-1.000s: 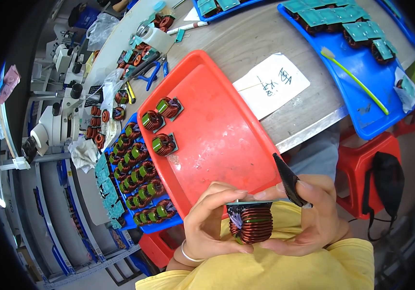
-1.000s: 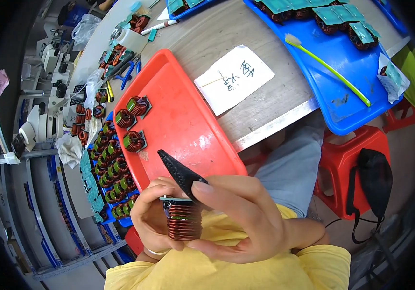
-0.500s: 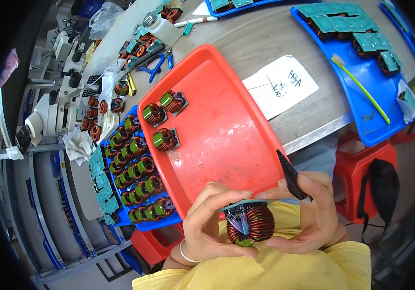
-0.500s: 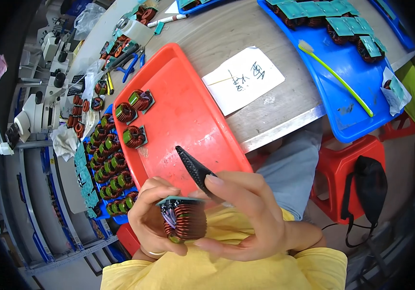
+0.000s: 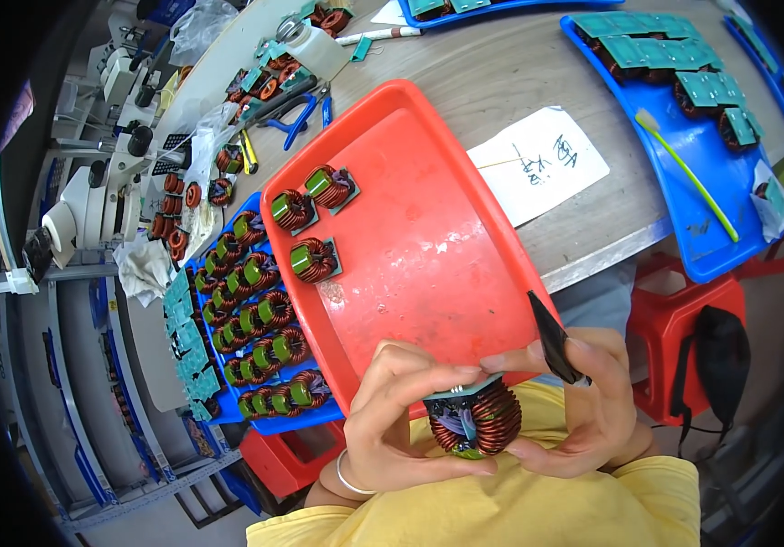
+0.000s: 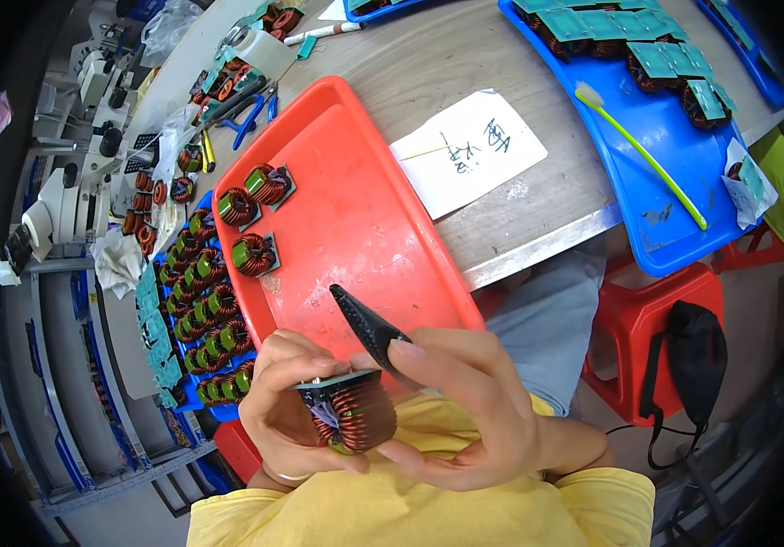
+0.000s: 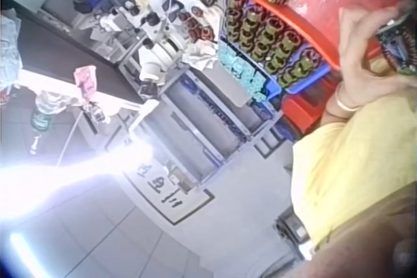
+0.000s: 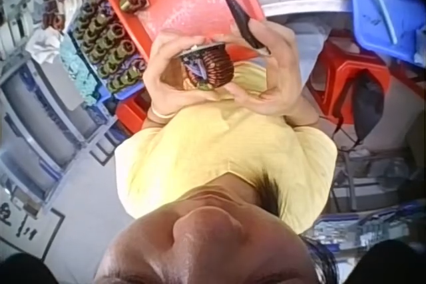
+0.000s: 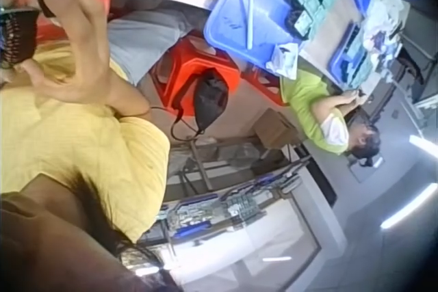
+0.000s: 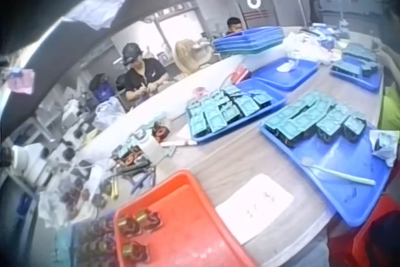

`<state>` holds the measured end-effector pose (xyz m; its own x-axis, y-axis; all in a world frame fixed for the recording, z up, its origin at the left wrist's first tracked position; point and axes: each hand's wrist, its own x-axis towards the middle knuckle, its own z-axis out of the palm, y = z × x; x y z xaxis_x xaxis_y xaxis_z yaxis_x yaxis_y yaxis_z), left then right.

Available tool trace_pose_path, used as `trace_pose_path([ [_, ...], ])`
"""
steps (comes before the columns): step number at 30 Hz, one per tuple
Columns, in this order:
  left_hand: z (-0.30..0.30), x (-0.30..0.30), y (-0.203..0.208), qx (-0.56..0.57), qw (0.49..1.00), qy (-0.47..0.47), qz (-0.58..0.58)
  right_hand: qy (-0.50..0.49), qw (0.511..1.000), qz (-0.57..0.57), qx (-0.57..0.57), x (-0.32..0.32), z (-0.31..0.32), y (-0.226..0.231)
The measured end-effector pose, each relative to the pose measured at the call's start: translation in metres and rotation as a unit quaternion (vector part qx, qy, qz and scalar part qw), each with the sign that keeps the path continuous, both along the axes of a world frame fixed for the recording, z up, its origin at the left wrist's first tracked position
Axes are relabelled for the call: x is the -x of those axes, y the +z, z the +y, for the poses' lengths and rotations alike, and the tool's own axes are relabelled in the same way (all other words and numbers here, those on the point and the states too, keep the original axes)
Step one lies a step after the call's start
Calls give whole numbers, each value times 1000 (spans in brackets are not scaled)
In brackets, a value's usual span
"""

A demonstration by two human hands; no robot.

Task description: Assembling and inspecting inductors on printed circuit boards at a workstation.

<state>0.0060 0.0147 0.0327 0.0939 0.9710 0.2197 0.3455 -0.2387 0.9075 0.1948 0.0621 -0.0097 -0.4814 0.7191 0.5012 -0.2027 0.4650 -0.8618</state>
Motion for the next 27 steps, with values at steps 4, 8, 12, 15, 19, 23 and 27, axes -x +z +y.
trace_pose_path([
  [4,1,1,-3,-12,1000,-3,-14,-11,1000,-9,-22,2,1,2],
  [8,0,1,-5,-12,999,-11,-34,-27,999,-23,-40,2,0,5],
  [12,0,1,-8,1,996,-26,-85,-39,998,5,-48,5,-1,5],
  [15,0,0,-9,13,993,-30,-117,-40,998,10,-45,5,-1,8],
  [19,1,-1,-10,20,987,-41,-157,-53,997,12,-57,6,1,8],
  [23,1,0,-10,22,984,-53,-167,-54,997,15,-57,6,1,10],
  [27,-2,1,-14,46,976,-62,-202,-62,997,-16,-51,4,2,15],
])
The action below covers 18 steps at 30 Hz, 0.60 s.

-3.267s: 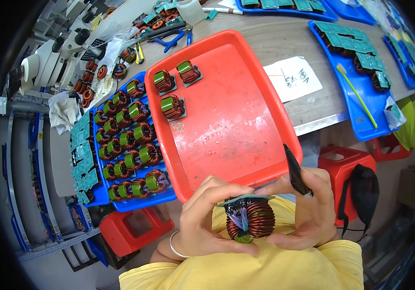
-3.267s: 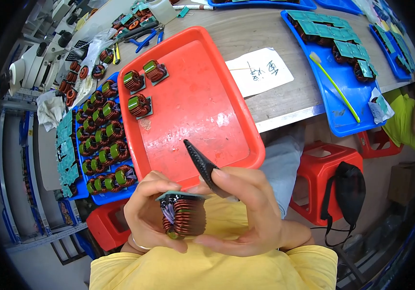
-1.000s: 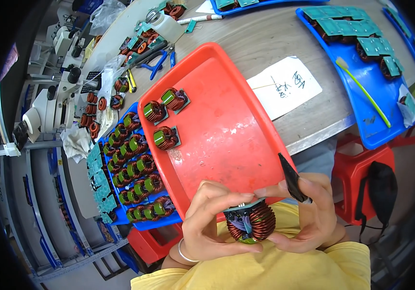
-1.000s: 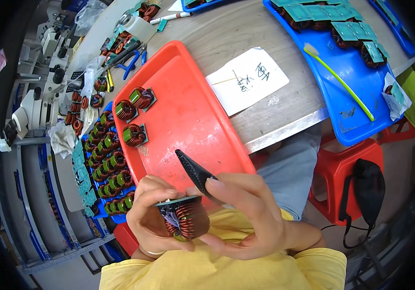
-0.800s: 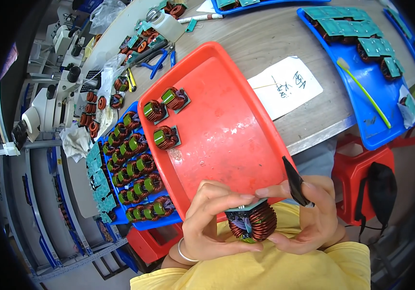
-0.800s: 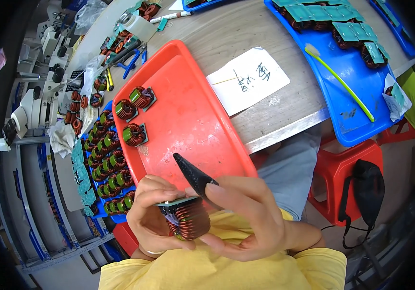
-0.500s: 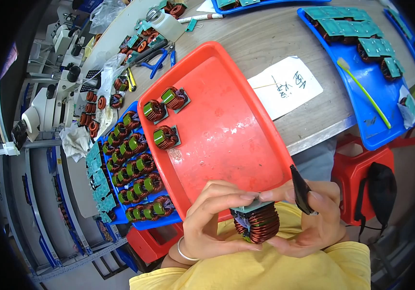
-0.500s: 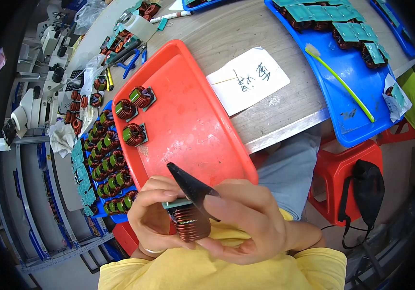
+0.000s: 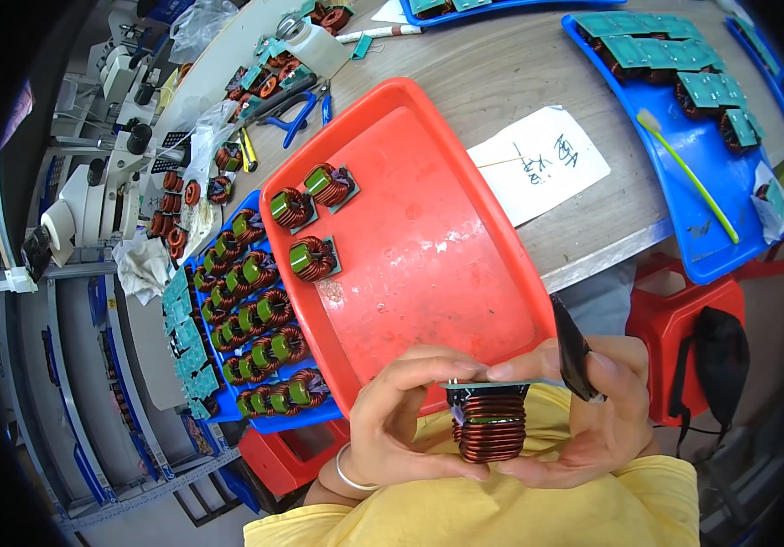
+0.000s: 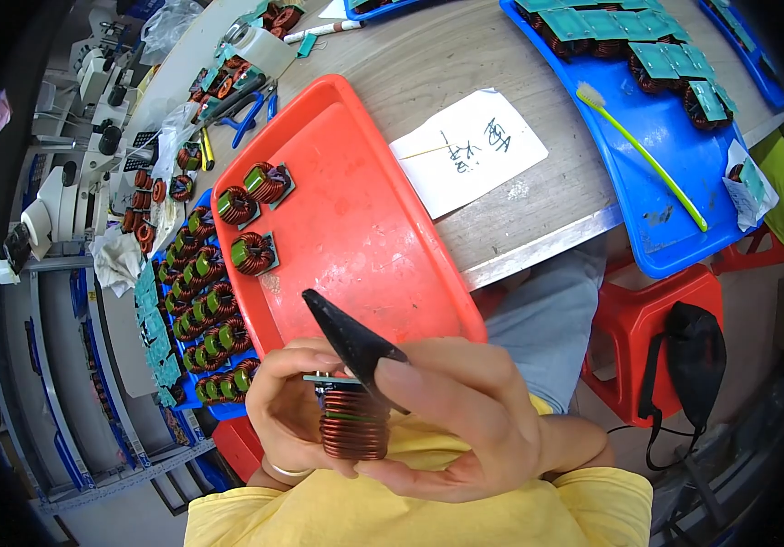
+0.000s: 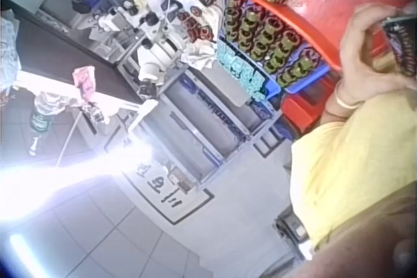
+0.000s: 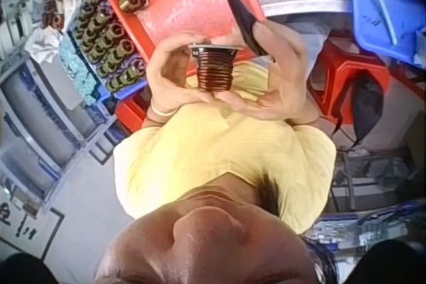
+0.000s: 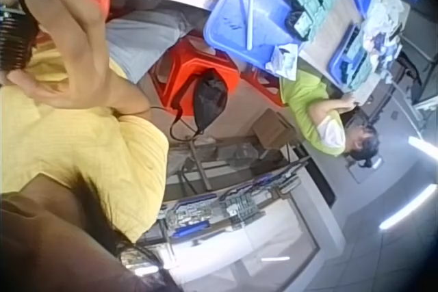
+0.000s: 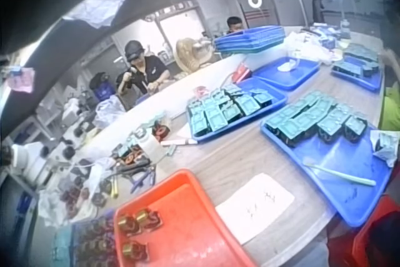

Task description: Assembling and inspecting inductors on printed circuit boards at a workstation.

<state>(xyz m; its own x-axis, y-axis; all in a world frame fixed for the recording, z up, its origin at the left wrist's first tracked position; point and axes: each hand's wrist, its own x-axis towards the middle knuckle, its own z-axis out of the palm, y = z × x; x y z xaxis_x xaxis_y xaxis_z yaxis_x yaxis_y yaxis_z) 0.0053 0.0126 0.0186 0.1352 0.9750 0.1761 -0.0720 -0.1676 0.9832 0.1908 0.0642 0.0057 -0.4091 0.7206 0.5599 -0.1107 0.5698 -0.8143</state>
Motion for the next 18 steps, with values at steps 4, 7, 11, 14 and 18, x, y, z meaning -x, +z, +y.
trace_pose_path([
  [4,-3,-5,1,34,999,7,-23,39,999,-19,16,2,7,0],
  [7,-2,-7,4,51,998,2,-34,10,998,-55,23,3,5,3],
  [11,-2,-4,4,57,998,10,-17,-32,991,98,82,10,3,-7],
  [14,-3,3,6,25,992,-11,123,1,994,70,80,5,5,-12],
  [18,-3,2,3,24,997,10,78,15,994,67,81,5,3,-16],
])
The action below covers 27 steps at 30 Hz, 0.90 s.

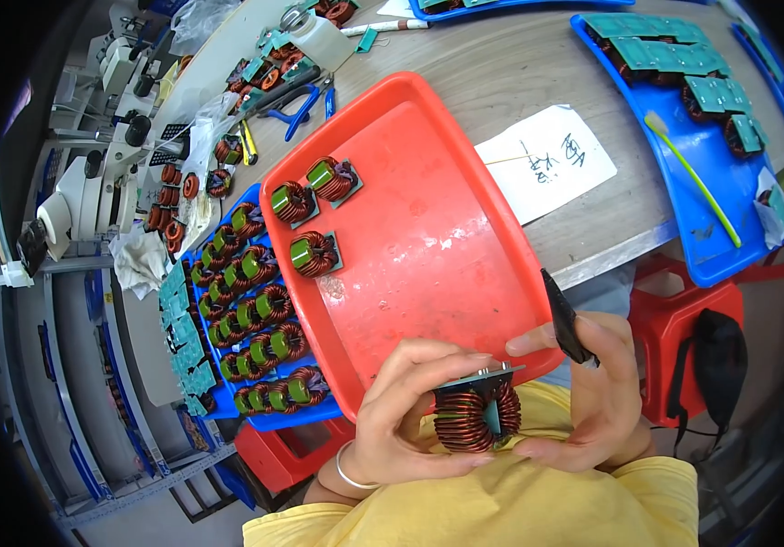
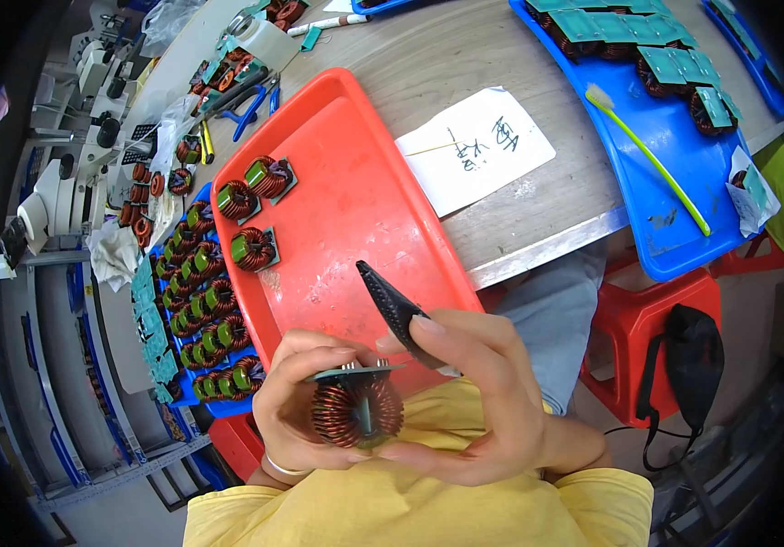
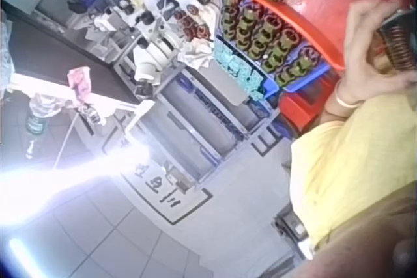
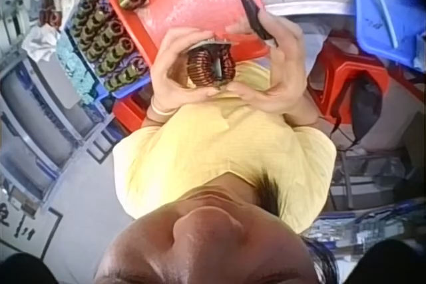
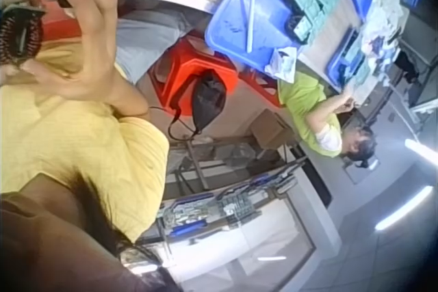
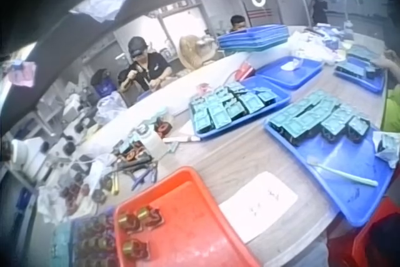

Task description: Assembling and inspecting inductors on printed circuit boards at a workstation.

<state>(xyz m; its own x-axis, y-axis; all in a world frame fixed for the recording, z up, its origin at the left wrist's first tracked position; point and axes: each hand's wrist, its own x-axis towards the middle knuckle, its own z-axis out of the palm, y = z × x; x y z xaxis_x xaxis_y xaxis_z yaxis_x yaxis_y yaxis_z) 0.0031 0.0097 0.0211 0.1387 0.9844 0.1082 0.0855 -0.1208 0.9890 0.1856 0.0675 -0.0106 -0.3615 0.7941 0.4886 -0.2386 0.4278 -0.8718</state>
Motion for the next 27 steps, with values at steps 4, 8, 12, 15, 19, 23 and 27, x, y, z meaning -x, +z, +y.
trace_pose_path([
  [4,0,1,-1,12,999,4,-45,7,1000,-18,8,-2,-3,-3],
  [8,1,0,-1,12,998,13,-62,-4,1000,-25,17,-2,-5,-1],
  [12,-1,1,1,-2,1000,21,8,6,1000,-16,23,1,4,4],
  [15,-2,-1,2,-10,999,31,35,10,998,-56,4,3,10,2],
  [19,1,-1,7,-8,997,23,70,-1,999,-53,-11,10,15,5],
  [23,1,-1,9,-6,994,21,107,-42,999,0,11,20,13,7],
  [27,-1,0,-1,8,1000,26,-4,-24,999,-44,18,12,17,7],
])
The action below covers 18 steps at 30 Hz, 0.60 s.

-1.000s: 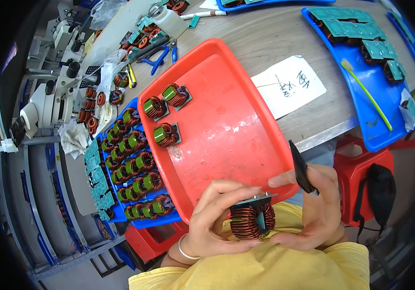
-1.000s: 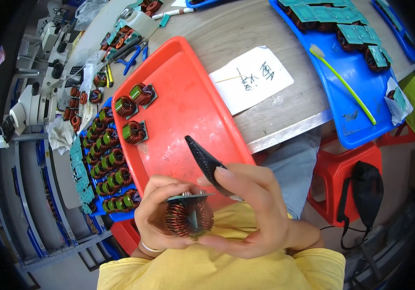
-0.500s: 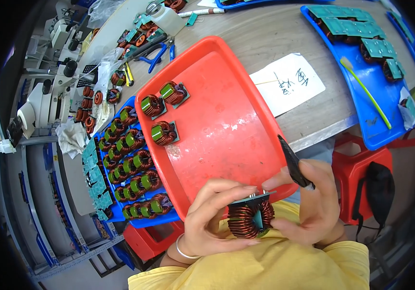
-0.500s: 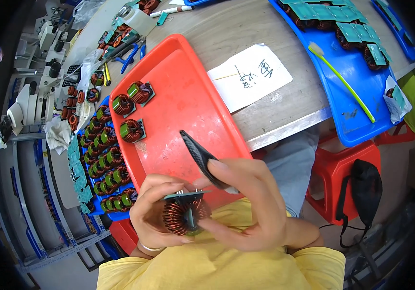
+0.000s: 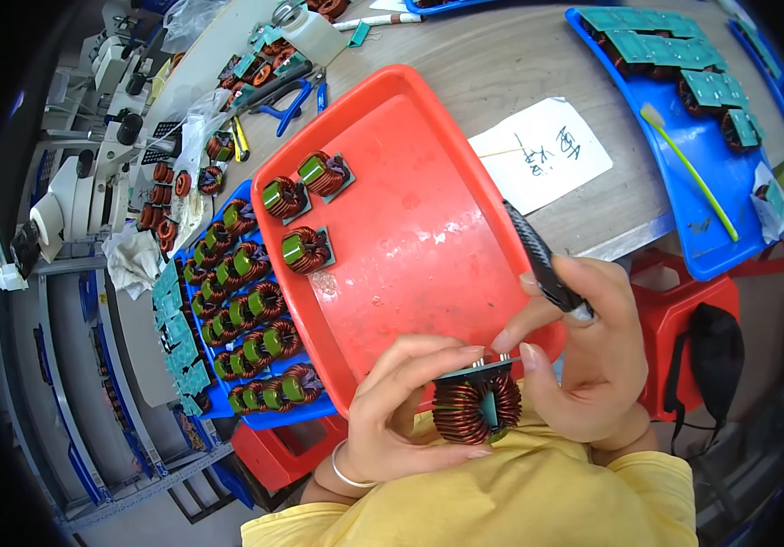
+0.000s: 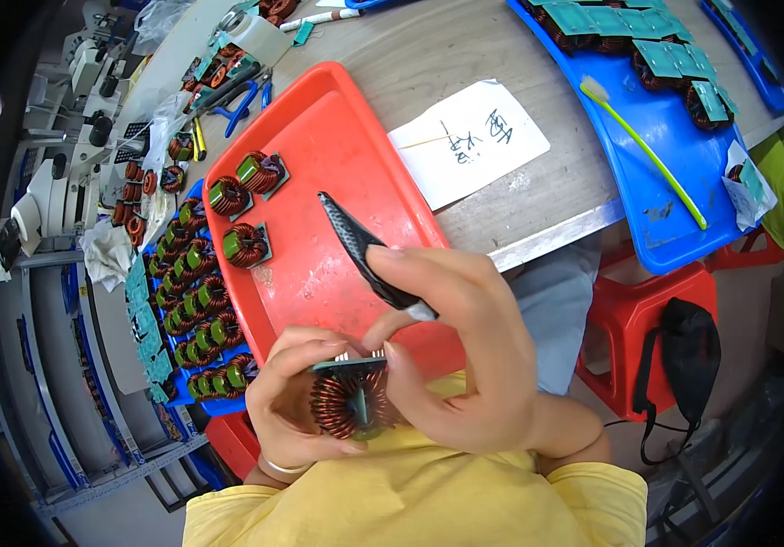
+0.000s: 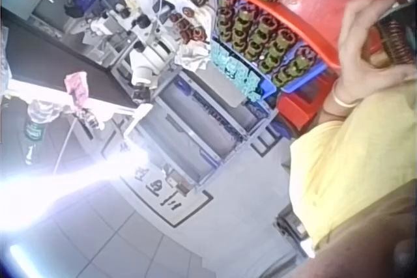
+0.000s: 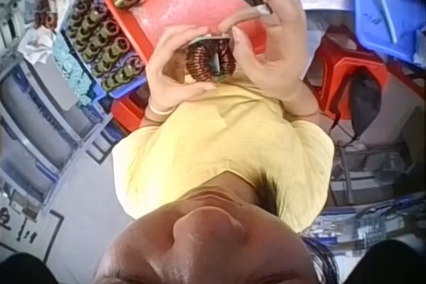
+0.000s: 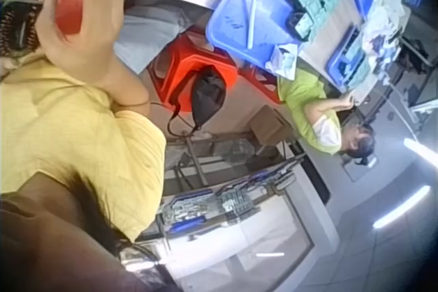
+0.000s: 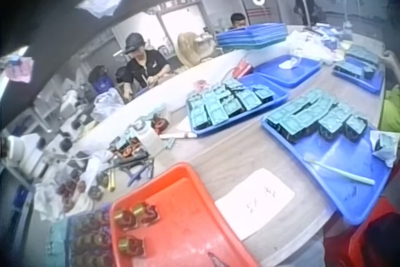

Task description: Assembling and inspecting inductors on printed circuit boards at a workstation.

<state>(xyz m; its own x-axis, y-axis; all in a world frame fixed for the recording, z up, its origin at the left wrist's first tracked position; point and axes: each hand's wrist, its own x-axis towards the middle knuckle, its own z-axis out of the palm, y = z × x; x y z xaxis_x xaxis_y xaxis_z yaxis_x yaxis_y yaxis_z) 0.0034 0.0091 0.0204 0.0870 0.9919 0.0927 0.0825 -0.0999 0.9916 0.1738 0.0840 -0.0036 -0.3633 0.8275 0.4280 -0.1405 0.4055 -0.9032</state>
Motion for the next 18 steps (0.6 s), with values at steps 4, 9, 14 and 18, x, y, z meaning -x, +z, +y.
trace_pose_path([
  [4,2,-2,-3,34,993,-10,-111,9,999,46,3,-2,-1,-2],
  [9,-1,-1,-3,32,994,-10,-104,25,999,25,-12,-5,-1,4],
  [14,1,3,0,4,999,-18,-34,39,999,3,-23,-2,-2,6],
  [18,-2,3,1,6,1000,-3,-5,30,999,-2,-34,2,-1,4],
])
